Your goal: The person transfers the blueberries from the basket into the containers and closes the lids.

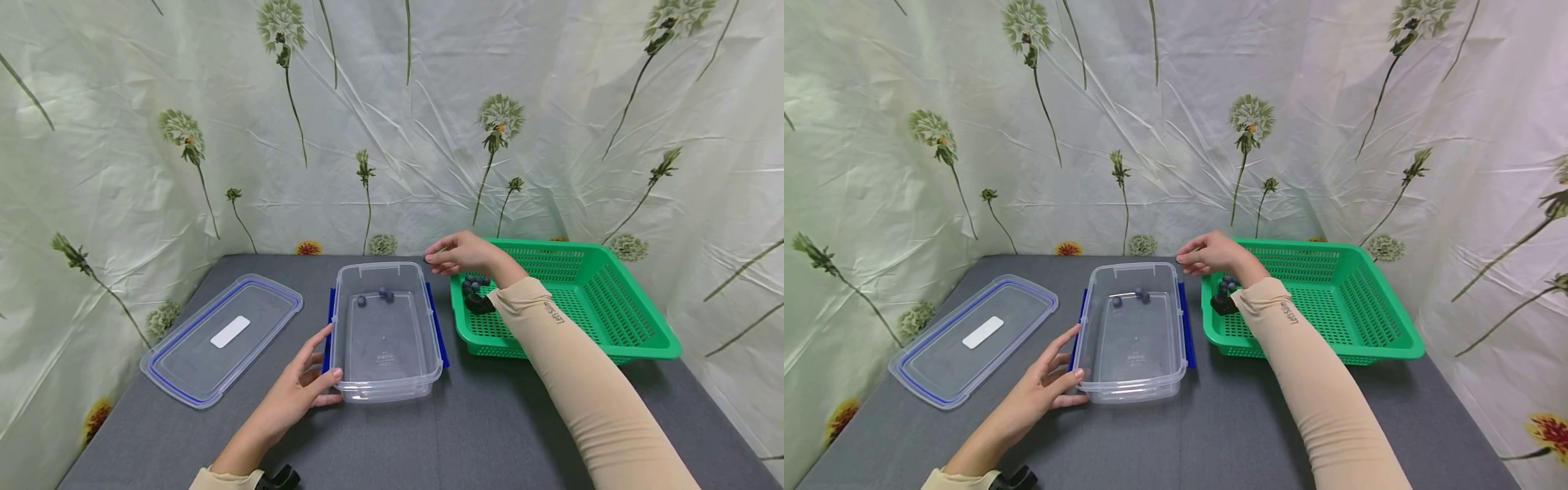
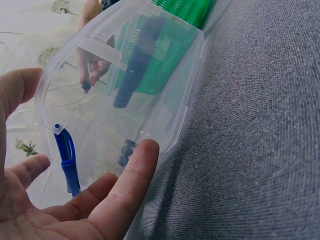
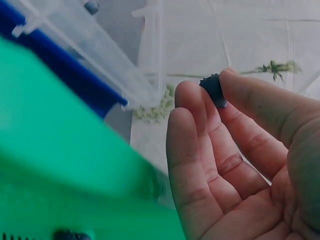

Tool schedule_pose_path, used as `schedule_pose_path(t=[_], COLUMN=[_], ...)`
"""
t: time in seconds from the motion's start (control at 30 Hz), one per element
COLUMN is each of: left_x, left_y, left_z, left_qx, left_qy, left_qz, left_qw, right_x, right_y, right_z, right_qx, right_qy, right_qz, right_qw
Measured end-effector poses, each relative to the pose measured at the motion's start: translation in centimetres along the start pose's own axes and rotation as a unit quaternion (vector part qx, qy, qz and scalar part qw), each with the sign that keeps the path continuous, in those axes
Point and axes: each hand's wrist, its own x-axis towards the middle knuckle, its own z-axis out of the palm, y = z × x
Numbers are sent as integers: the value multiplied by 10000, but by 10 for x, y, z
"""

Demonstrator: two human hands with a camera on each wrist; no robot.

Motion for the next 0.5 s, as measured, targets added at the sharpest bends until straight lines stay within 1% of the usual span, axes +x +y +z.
schedule_pose_path(t=[0.23,0.5], left_x=[0,0], left_y=[0,0], left_z=[0,1], left_qx=[-15,18], left_qy=[17,16], left_qz=[-27,-17], left_qw=[10000,10000], right_x=[8,14], right_y=[-8,-17], right_z=[16,37], right_qx=[136,-97], right_qy=[-161,-353], right_qz=[-80,-107], right_qw=[9997,9993])
